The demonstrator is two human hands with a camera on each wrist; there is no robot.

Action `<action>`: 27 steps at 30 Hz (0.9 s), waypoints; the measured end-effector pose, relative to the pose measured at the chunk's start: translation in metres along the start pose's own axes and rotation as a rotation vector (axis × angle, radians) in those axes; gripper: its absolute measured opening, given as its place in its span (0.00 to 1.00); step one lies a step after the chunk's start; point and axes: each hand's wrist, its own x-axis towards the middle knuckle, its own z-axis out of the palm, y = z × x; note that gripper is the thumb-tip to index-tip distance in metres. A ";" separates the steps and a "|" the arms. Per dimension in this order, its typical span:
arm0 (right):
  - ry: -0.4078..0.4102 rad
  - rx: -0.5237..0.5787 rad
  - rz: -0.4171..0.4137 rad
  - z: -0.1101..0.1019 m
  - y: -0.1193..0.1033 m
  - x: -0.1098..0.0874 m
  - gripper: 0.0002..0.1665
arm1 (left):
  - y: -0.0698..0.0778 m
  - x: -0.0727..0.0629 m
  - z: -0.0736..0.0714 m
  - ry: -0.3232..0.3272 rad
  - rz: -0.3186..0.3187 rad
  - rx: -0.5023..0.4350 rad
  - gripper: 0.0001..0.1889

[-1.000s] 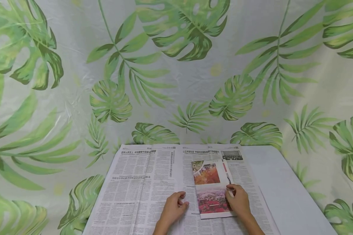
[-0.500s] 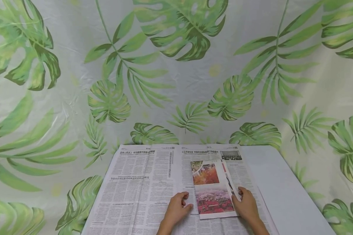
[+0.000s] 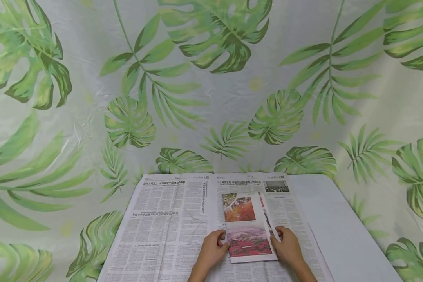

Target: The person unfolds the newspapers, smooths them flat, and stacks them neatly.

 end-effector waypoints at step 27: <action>-0.007 0.178 -0.041 0.035 -0.039 -0.005 0.26 | -0.010 -0.012 -0.016 0.165 -0.051 -0.025 0.24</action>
